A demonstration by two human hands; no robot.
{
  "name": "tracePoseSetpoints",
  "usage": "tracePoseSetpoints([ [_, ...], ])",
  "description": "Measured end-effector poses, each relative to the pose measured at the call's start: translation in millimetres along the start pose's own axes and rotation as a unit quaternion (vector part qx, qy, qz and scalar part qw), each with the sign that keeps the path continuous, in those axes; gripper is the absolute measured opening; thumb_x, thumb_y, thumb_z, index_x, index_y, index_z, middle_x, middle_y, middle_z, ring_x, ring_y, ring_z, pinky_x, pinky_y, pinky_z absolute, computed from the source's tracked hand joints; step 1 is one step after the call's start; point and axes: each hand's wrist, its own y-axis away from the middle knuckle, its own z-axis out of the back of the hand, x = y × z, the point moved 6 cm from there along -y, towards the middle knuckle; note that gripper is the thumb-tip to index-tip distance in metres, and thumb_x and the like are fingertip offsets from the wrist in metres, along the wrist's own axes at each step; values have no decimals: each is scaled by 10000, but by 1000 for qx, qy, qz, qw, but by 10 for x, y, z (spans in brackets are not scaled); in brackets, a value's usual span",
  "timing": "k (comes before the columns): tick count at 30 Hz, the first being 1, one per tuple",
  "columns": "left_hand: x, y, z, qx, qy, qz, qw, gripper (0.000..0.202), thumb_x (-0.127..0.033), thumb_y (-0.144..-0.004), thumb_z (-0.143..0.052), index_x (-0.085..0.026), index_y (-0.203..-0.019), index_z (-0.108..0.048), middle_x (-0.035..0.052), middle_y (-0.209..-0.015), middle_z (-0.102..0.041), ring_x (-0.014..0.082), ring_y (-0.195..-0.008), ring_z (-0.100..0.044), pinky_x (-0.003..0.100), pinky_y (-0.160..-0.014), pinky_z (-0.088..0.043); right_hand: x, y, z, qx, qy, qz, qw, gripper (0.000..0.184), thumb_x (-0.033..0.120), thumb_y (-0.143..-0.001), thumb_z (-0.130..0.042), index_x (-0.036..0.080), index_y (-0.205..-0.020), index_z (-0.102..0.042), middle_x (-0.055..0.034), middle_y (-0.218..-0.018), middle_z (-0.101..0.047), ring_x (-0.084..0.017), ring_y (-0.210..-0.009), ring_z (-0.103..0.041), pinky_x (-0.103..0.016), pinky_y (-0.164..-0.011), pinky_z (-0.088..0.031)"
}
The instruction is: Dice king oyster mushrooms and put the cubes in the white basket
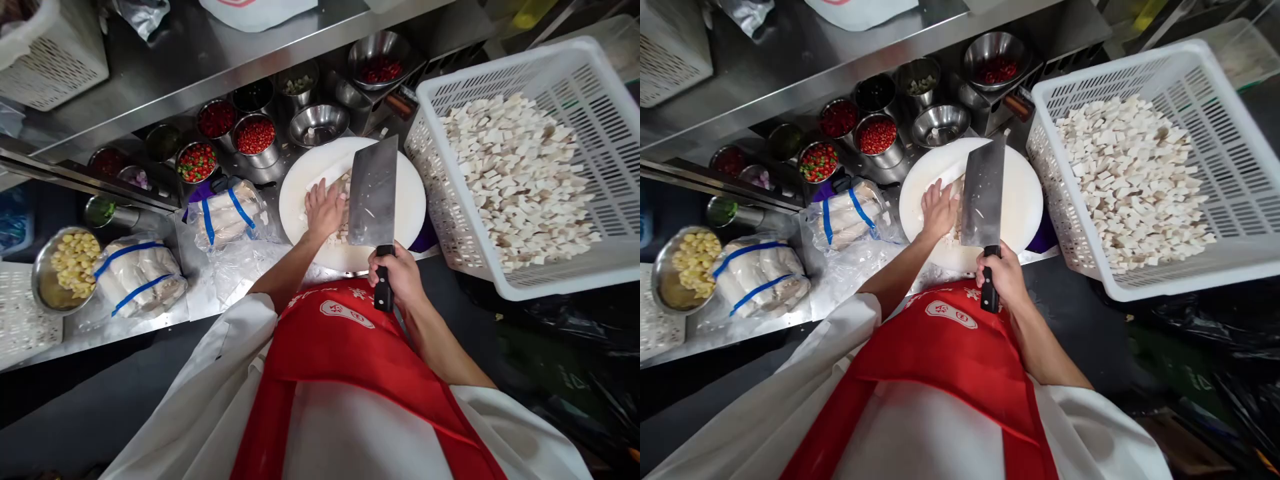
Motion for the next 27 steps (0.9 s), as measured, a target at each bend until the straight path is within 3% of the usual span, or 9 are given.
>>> tracePoseSetpoints([
  [2, 253, -5, 106, 11, 9, 3, 1000, 312, -418, -978, -444, -227, -1152, -619, 110, -1290, -569, 283, -1245, -497, 474, -1088, -375, -5, 96, 143, -16, 11, 2, 1000, 176, 183, -679, -587, 242, -750, -438, 78, -587, -526, -109, -385, -485, -261, -388, -428],
  [4, 415, 86, 219, 69, 12, -21, 997, 245, -344, -973, -452, -208, -1026, -648, 94, -1078, -634, 233, -1055, -586, 392, -984, -458, -30, 192, 283, -35, 26, 3, 999, 174, 187, -677, -592, 239, -760, -449, 75, -578, -523, -115, -389, -494, -261, -388, -423],
  [6, 458, 260, 257, 154, -6, -64, 986, 150, -275, -925, -520, -209, -945, -653, 68, -959, -639, 213, -945, -601, 349, -917, -488, -81, 274, 380, -49, 34, -3, 998, 166, 185, -669, -588, 236, -762, -461, 70, -574, -527, -120, -389, -499, -263, -387, -417],
  [8, 429, 441, 237, 196, -39, -100, 975, 107, -217, -853, -601, -208, -945, -653, 74, -1009, -639, 232, -983, -593, 360, -937, -481, -143, 337, 416, -50, 37, -10, 998, 148, 181, -665, -580, 235, -748, -469, 67, -562, -533, -123, -388, -500, -264, -391, -419],
  [12, 363, 556, 119, 162, -50, -92, 981, 182, -193, -849, -605, -185, -1027, -640, 104, -1139, -625, 265, -1094, -567, 396, -995, -450, -248, 401, 363, -27, 52, -23, 998, 115, 167, -677, -579, 229, -731, -499, 65, -511, -538, -132, -391, -505, -268, -412, -434],
  [18, 466, 407, 38, 172, 40, -14, 984, 194, -182, -905, -511, -189, -1063, -624, 62, -1005, -679, 199, -925, -626, 344, -894, -492, -318, 443, 313, -21, 62, -34, 997, 120, 195, -677, -582, 234, -747, -493, 67, -547, -558, -138, -412, -517, -276, -421, -443],
  [24, 448, 396, 5, 147, -3, -9, 989, 288, -226, -736, -734, -207, -980, -582, 72, -956, -666, 247, -900, -617, 378, -826, -501, -348, 492, 369, -16, 103, -34, 994, 99, 193, -683, -554, 237, -740, -485, 65, -516, -549, -140, -415, -520, -271, -445, -442],
  [27, 471, 407, -23, 133, 12, 20, 991, 264, -196, -734, -718, -217, -938, -553, 55, -904, -655, 238, -887, -619, 378, -836, -497, -368, 514, 376, -17, 111, -39, 993, 87, 195, -687, -542, 237, -737, -486, 68, -496, -539, -139, -407, -520, -267, -444, -440],
])
